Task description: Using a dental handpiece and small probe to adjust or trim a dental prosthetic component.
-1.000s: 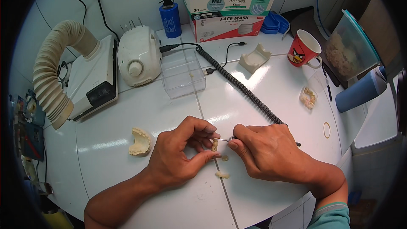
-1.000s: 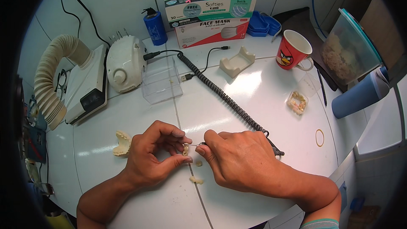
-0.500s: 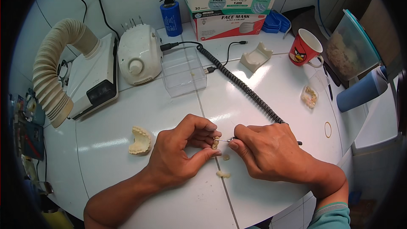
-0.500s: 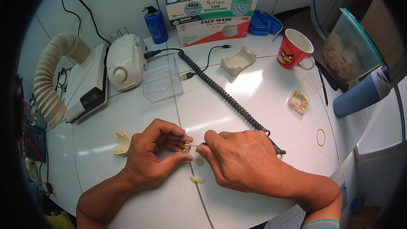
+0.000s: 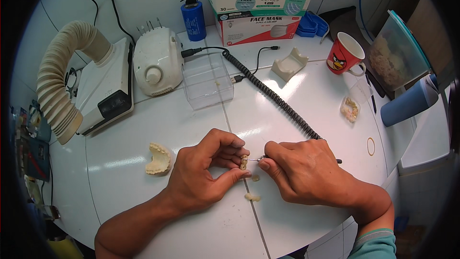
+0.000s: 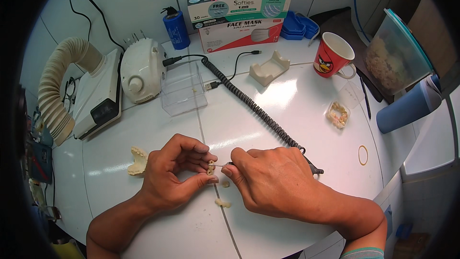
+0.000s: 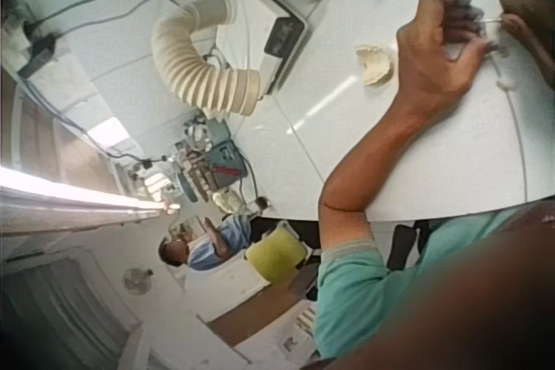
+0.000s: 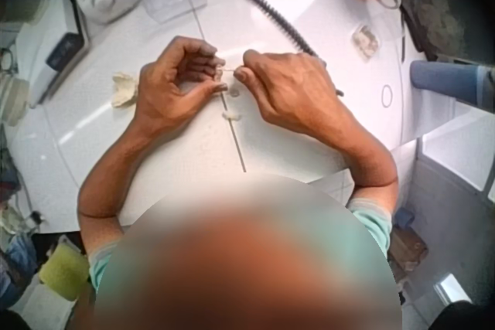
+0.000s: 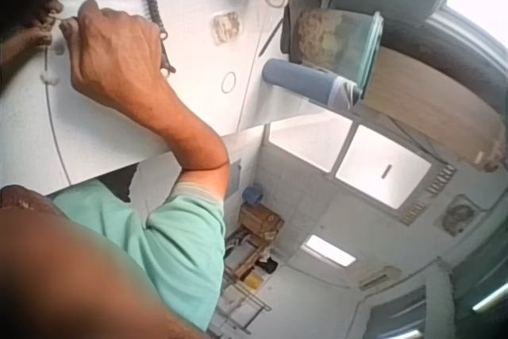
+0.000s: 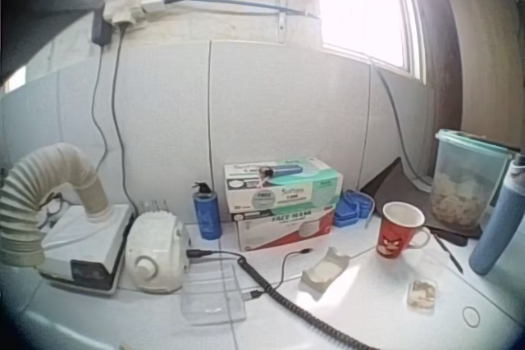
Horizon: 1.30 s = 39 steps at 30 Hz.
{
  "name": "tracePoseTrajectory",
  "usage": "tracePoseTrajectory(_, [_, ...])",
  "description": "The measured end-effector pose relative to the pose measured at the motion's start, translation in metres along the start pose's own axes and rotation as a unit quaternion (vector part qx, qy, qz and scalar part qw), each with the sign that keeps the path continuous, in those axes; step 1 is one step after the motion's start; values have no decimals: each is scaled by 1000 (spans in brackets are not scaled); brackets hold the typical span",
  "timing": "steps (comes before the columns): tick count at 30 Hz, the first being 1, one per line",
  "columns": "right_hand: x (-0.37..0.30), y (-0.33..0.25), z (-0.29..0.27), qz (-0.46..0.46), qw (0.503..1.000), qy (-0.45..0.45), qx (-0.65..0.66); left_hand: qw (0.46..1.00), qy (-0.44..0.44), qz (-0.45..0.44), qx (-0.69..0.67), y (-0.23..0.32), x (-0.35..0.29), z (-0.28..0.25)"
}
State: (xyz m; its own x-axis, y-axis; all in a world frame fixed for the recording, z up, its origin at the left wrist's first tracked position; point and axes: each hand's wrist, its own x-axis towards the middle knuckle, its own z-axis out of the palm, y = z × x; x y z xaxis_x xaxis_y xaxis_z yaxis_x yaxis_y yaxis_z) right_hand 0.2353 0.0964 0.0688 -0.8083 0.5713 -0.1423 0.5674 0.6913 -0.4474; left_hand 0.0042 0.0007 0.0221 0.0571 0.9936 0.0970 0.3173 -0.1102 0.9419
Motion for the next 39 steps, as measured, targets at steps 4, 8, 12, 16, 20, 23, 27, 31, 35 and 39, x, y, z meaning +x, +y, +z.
tracePoseTrajectory(4, [0,0,0,4,1000,-5,-3,1000,4,2,4,-1,0,0])
tracePoseTrajectory(8, [0,-1,-1,6,1000,-8,-3,1000,2,-10,0,-1,1,0])
tracePoseTrajectory(12, [0,0,0,-4,1000,1,-10,1000,2,-11,7,2,0,-1])
tracePoseTrajectory(16, [0,1,1,-6,1000,-2,-8,1000,4,-11,9,1,0,-1])
tracePoseTrajectory(20, [0,0,0,-3,1000,-8,-10,1000,2,-17,9,2,0,-1])
tracePoseTrajectory(23, [0,1,2,-6,1000,7,-9,1000,3,-8,8,1,0,-1])
tracePoseTrajectory(27, [0,1,2,2,1000,4,-8,1000,2,-7,3,0,0,-1])
tracePoseTrajectory(31, [0,1,2,-3,1000,11,-8,1000,1,-9,-6,-1,0,0])
tracePoseTrajectory(35, [0,1,2,-2,1000,17,-5,1000,0,5,2,-1,0,0])
tracePoseTrajectory(39, [0,1,1,8,1000,0,-1,1000,-1,-1,-2,-1,0,0])
